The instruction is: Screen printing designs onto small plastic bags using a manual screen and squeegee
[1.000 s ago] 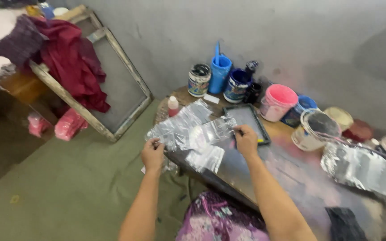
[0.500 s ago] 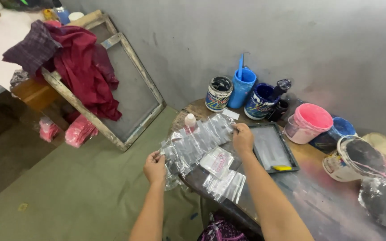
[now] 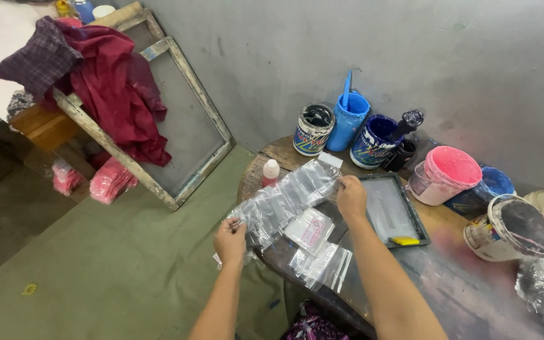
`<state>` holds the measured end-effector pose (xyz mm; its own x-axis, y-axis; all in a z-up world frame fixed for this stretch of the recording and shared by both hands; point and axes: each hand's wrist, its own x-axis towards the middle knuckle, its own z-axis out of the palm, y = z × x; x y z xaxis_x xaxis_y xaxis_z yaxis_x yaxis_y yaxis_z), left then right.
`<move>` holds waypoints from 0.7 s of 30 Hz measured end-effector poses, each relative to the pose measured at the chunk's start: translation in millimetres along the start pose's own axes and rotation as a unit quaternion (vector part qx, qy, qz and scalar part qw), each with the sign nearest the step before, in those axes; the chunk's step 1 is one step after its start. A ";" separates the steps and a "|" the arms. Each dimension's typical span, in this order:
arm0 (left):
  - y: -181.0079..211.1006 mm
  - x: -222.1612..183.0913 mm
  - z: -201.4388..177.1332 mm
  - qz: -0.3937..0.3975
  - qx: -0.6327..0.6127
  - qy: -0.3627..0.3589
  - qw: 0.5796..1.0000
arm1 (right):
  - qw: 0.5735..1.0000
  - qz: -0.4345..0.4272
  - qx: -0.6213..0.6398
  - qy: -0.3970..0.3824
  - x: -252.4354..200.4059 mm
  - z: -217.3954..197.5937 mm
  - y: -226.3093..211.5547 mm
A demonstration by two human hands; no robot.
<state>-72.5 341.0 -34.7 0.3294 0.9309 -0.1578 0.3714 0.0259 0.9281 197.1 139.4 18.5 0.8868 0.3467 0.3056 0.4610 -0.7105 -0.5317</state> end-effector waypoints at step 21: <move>26.7 -36.8 -23.9 0.006 0.251 -0.043 0.967 | 0.994 -0.089 -0.040 -0.043 -16.7 -14.1 6.9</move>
<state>-95.5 316.1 4.0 0.3993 0.8958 -0.1954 0.7343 -0.1849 0.6531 185.0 120.1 20.9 0.7926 0.5198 0.3187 0.6098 -0.6787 -0.4093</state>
